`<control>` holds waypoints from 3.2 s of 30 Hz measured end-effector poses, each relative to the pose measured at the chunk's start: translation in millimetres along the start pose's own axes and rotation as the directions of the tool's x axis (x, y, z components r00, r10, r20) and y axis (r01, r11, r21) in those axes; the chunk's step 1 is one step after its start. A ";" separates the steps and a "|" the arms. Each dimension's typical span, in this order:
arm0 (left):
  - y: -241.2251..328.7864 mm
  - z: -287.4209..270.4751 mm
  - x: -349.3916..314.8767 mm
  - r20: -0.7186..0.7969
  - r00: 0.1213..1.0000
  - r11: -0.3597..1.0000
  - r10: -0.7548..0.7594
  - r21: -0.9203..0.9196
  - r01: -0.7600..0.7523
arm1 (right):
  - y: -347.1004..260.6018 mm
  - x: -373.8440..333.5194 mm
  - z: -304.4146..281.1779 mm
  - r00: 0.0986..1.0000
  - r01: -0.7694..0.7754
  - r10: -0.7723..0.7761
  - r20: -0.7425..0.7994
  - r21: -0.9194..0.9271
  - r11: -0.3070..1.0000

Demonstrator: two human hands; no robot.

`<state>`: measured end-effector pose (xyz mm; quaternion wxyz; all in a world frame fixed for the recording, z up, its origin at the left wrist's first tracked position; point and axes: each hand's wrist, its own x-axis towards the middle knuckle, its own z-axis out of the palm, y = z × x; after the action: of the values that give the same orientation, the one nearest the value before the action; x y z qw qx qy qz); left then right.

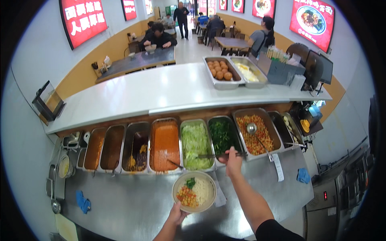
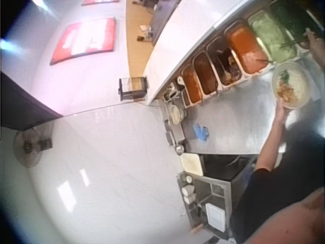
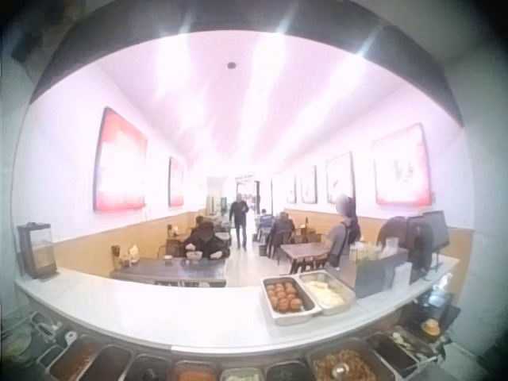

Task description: The person assembles a noodle bowl by adding noodles, vegetables, and sauces from metal containers using chopsticks and a ladle. The person then wipes the counter and interacts with a touchscreen register.

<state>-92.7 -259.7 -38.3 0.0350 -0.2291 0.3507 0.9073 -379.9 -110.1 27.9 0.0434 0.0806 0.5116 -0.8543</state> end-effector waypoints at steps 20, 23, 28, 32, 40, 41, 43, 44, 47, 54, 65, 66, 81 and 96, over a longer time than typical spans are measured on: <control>-1.1 -0.8 -3.0 0.000 1.000 0.996 -0.025 -0.082 0.025 | -90.5 -105.2 -47.2 0.960 -0.104 0.160 0.228 -0.241 0.965; -2.2 -6.7 -1.9 0.007 1.000 0.992 -0.029 -0.123 0.030 | -73.2 -132.1 -56.3 0.868 0.000 0.263 0.422 -0.528 0.849; -2.8 -2.2 -18.2 -0.084 0.996 0.999 0.043 -0.025 -0.045 | -99.2 -147.2 -40.6 0.828 0.219 0.174 0.534 -0.591 0.776; -8.2 -10.3 -39.3 -0.148 0.986 0.996 0.072 -0.039 -0.078 | -96.1 -165.7 -14.9 0.788 0.208 0.157 0.596 -0.497 0.842; -9.3 -56.9 -101.8 -0.257 0.956 0.962 0.140 -0.194 -0.193 | -72.9 -204.2 25.6 0.779 0.162 0.123 0.614 -0.387 0.908; -5.2 -62.5 -112.0 -0.268 0.952 0.962 0.151 -0.181 -0.204 | -68.8 -208.7 31.1 0.765 0.195 0.090 0.638 -0.362 0.912; -4.1 -73.8 -125.6 -0.290 0.937 0.962 0.194 -0.133 -0.240 | -63.6 -215.9 44.1 0.752 0.245 0.038 0.658 -0.332 0.911; 1.8 -82.2 -128.4 -0.299 0.932 0.961 0.206 -0.120 -0.250 | -63.0 -217.7 55.1 0.754 0.260 0.017 0.657 -0.321 0.911; 11.7 -110.9 -139.8 -0.310 0.929 0.956 0.201 -0.143 -0.255 | -52.7 -232.3 82.9 0.753 0.265 0.020 0.657 -0.332 0.905; 69.1 -173.2 -159.1 -0.222 0.955 0.952 0.195 -0.192 -0.239 | -5.4 -260.9 160.1 0.763 0.504 -0.221 0.608 -0.344 0.793; 119.0 -226.8 -161.0 -0.118 0.984 0.981 0.135 -0.120 -0.149 | -7.3 -221.4 217.3 0.770 0.638 -0.482 0.419 -0.470 0.610; 121.9 -227.4 -159.7 -0.119 0.985 0.984 0.127 -0.112 -0.141 | -9.8 -214.6 212.7 0.787 0.617 -0.478 0.390 -0.508 0.601; 131.8 -216.1 -167.1 -0.433 0.848 0.856 0.306 -0.266 -0.444 | 178.2 -247.6 374.9 0.800 0.421 0.446 0.401 -0.905 0.060; 161.3 -274.4 -186.1 -0.260 0.944 0.937 0.204 -0.228 -0.266 | 108.9 -207.8 352.9 0.627 0.069 0.715 0.310 -0.936 0.345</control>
<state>144.6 -541.9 -34.4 -0.1459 -0.2923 0.2555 0.9099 -191.4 -474.2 134.9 0.4528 -0.1682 0.7914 -0.3746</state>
